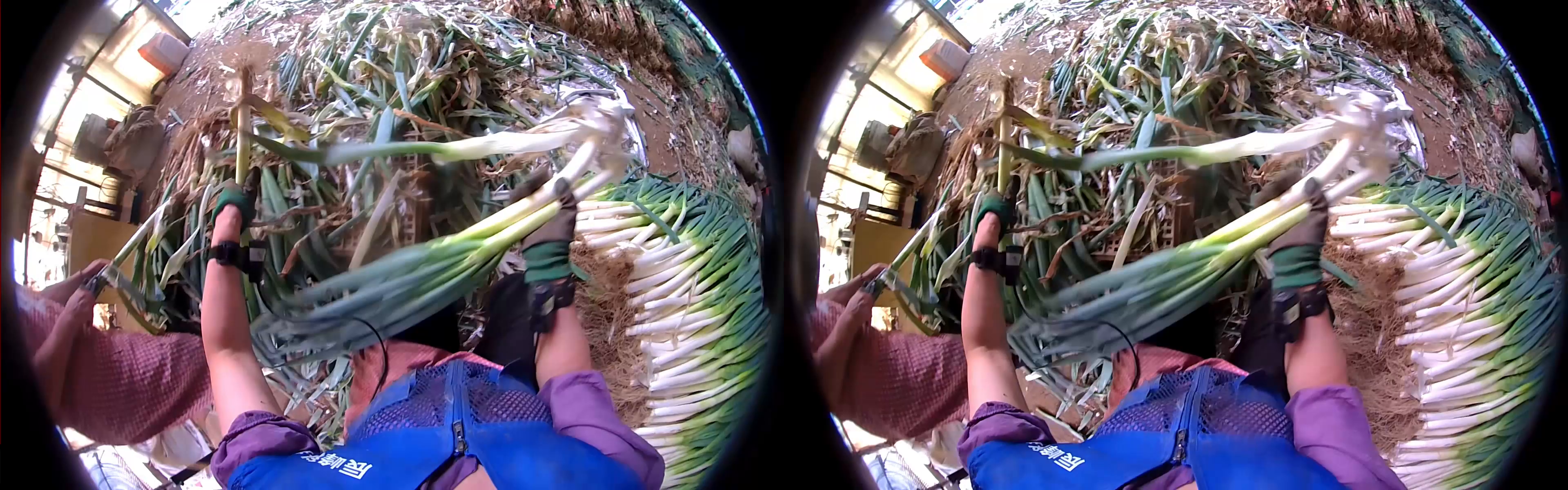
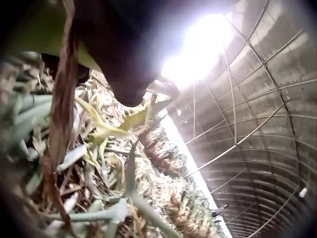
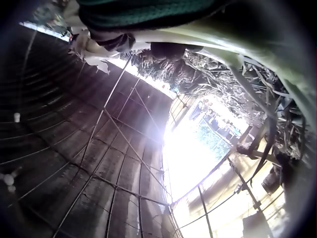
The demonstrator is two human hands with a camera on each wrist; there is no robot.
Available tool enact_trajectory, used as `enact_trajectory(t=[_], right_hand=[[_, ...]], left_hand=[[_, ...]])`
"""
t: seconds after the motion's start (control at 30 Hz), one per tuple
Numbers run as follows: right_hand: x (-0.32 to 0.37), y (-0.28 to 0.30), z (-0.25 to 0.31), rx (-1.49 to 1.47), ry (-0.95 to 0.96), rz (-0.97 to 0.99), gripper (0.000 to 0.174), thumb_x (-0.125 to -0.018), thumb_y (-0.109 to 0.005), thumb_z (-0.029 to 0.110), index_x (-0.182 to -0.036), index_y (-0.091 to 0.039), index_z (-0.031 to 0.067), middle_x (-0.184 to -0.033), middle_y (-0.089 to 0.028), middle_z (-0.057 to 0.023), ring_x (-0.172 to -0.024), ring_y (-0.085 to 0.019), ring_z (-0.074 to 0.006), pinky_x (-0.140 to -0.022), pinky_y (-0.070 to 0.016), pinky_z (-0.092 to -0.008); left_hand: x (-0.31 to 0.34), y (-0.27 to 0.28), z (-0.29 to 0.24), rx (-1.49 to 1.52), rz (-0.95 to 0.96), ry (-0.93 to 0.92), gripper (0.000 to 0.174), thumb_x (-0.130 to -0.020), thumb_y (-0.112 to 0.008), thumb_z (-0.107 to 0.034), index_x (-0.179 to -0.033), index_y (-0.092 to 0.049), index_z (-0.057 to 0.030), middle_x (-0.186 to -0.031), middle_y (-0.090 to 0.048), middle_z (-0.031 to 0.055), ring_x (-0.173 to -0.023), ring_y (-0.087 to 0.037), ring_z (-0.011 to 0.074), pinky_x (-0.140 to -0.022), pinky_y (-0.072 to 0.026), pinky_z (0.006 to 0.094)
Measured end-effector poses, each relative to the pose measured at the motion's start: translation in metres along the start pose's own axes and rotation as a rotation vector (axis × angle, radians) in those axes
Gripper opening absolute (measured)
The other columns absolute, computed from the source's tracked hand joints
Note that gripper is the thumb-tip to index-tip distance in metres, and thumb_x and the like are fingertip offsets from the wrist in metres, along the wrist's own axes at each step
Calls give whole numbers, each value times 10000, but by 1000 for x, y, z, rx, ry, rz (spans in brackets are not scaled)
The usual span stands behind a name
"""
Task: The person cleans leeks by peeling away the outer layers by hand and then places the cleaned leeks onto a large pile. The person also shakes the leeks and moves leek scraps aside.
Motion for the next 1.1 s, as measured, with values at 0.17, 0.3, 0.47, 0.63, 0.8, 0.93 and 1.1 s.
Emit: enact_trajectory(t=[0.17,0.3,0.47,0.63,0.8,0.93,1.1], right_hand=[[-2,25,31,-217,-3,52,367,-861,-596,414,-957,-607,61,-854,-665,-71,-775,-640,-237,-714,-536,-423],[40,-24,2,137,36,205,406,-856,-583,463,-889,-611,59,-829,-656,-83,-732,-638,-210,-647,-551,-341],[82,-96,-41,-18,-181,316,371,-826,-689,326,-1013,-571,29,-880,-642,-115,-776,-643,-224,-700,-563,-330],[100,-119,-35,262,-131,277,460,-929,-611,231,-1258,-514,-75,-1156,-629,-112,-1009,-611,-193,-969,-473,-277],[132,-138,13,1083,291,446,435,-979,-533,183,-1335,-456,-54,-1180,-629,-132,-999,-622,-187,-928,-483,-261],[132,-145,-4,747,138,595,421,-907,-636,425,-955,-654,7,-892,-632,-67,-766,-575,-143,-692,-472,-289],[118,-138,-9,1097,396,1034,383,-951,-578,151,-1315,-513,52,-1035,-647,-129,-884,-676,-188,-757,-558,-255]], left_hand=[[46,10,41,250,221,59,653,-869,-547,-612,-1182,-591,-40,-825,-650,93,-668,-629,215,-573,-479,378],[126,12,-26,656,393,-41,512,-918,-564,-497,-1201,-587,-71,-873,-650,56,-635,-598,161,-542,-457,330],[217,3,-149,754,518,-426,342,-972,-540,-341,-1230,-552,-116,-841,-585,-8,-601,-510,83,-500,-415,249],[280,-3,-208,1075,534,-513,457,-961,-553,-438,-1230,-545,-68,-934,-571,0,-751,-538,103,-656,-463,252],[327,-7,-215,946,528,-887,760,-832,-699,-85,-1445,-249,-82,-1130,-556,88,-923,-565,142,-778,-508,284],[327,4,-208,816,526,-766,704,-747,-768,-46,-1341,-390,-48,-1051,-620,76,-891,-647,170,-738,-549,291],[307,2,-184,952,610,-697,626,-758,-762,-108,-1293,-449,-16,-1011,-633,83,-874,-637,162,-758,-549,302]])
Point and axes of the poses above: each hand's wrist, its own x-axis away from the middle knuckle, its own y-axis out of the back of the hand, z = x × y, the point moved 4 cm from there along -x, towards the middle knuckle
